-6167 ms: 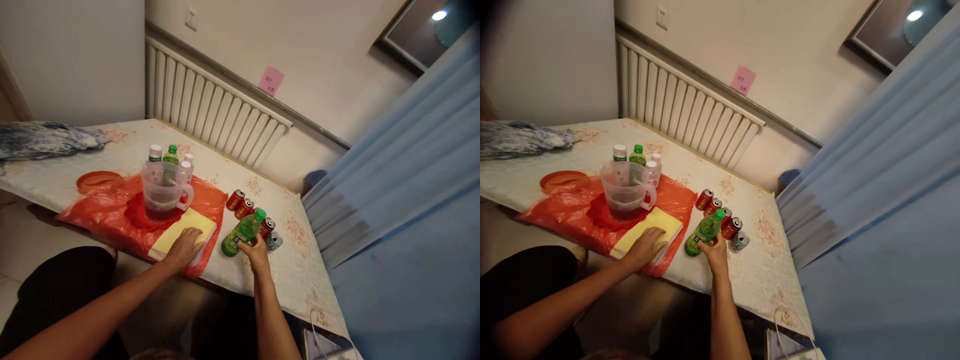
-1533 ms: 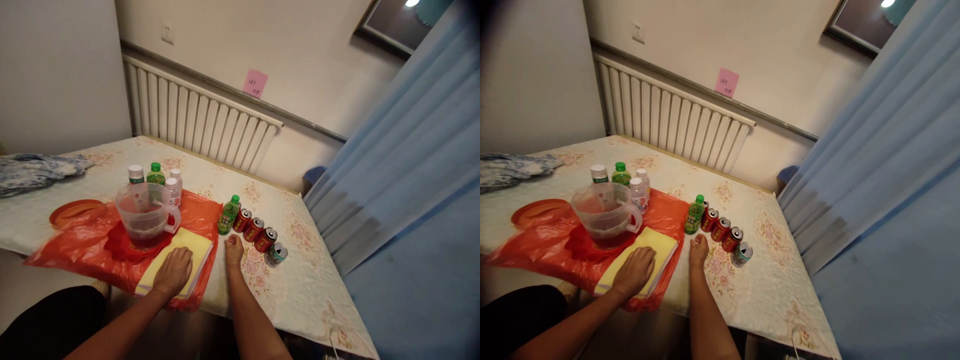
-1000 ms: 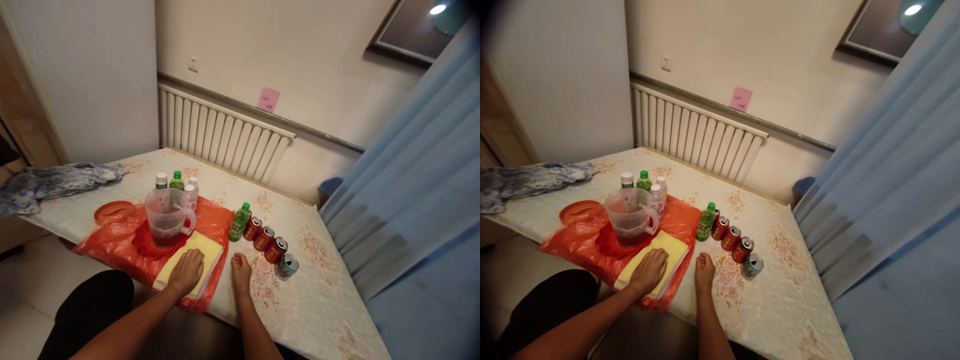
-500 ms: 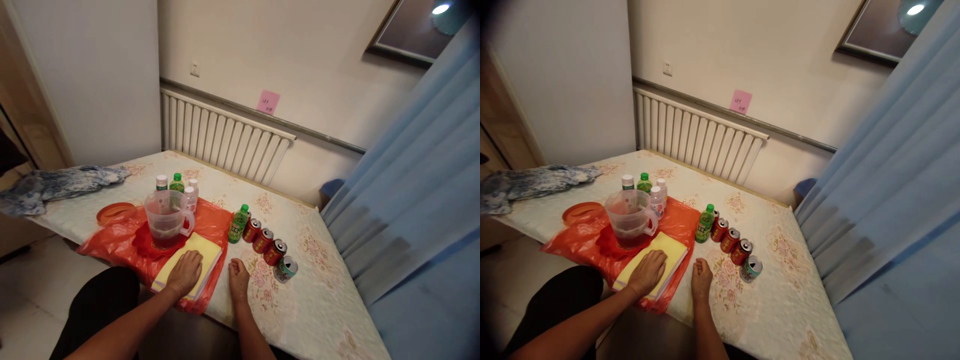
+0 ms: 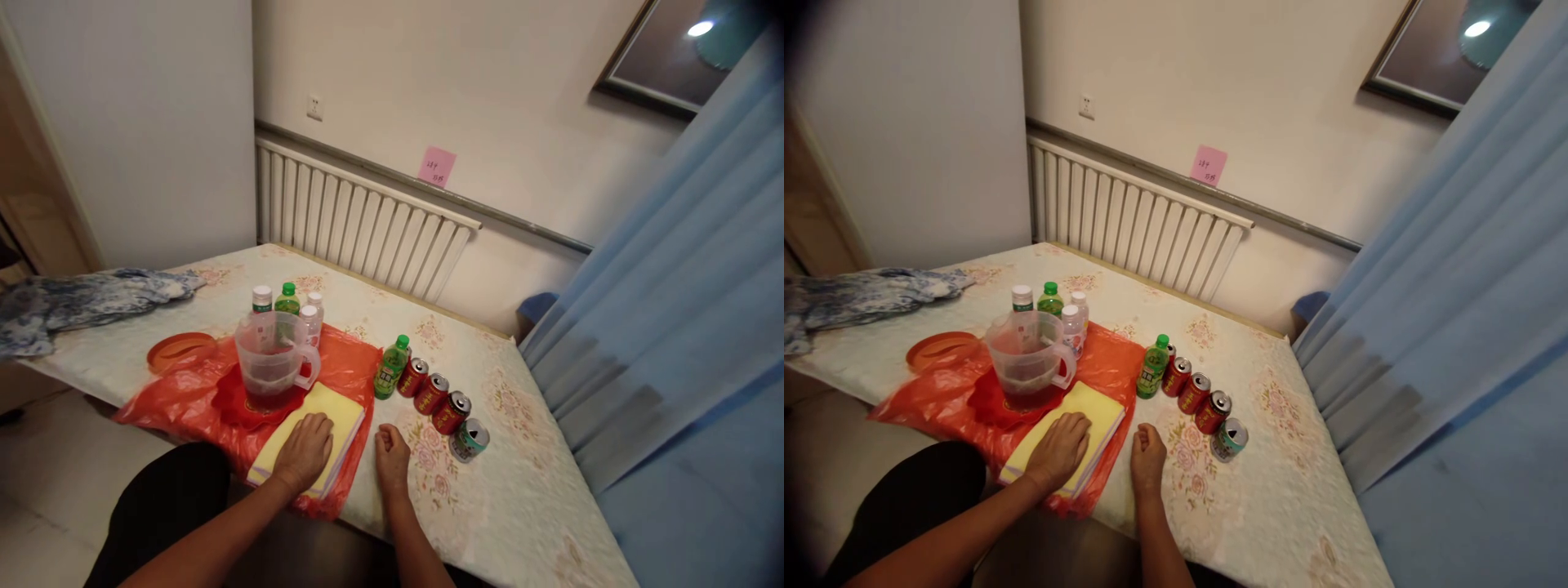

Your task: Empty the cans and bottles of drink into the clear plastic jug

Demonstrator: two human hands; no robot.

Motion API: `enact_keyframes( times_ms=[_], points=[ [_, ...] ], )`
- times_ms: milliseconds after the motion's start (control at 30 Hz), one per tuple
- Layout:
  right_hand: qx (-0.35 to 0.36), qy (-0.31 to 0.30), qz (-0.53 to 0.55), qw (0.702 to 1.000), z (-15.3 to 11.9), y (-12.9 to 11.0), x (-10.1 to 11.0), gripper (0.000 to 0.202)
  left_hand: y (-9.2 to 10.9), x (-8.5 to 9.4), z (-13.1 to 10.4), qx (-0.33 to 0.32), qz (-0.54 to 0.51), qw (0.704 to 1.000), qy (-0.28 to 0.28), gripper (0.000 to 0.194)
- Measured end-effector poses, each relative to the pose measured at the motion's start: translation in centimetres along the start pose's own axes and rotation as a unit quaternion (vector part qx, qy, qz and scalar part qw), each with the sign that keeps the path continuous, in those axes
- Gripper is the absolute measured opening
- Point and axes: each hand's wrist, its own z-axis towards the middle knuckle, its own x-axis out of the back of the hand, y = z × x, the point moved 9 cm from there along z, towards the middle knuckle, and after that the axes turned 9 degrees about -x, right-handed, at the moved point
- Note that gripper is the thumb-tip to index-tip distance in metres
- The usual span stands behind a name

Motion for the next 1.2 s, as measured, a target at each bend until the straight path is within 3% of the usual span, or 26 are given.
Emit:
enact_keyframes(
  times_ms=[600,767,1033,1200],
  points=[
    [0.023,0.022,-0.061,0.998,0.0,-1.1,-0.3,0.023,-0.5,-1.0,0.4,-0.025,-0.021,0.999,-0.006,0.020],
    [0.032,0.025,-0.078,0.996,-0.1,-1.3,-0.3,0.023,-0.8,-1.3,1.1,-0.013,-0.036,0.999,-0.035,0.018],
    [0.043,0.022,-0.100,0.994,-0.2,-1.6,-0.4,0.024,-1.6,-1.2,4.1,0.002,-0.056,0.990,-0.128,0.017],
    [0.048,0.021,-0.113,0.992,-0.2,-1.8,-0.5,0.023,-2.6,-1.7,4.9,-0.002,-0.106,0.986,-0.131,0.021]
  ],
)
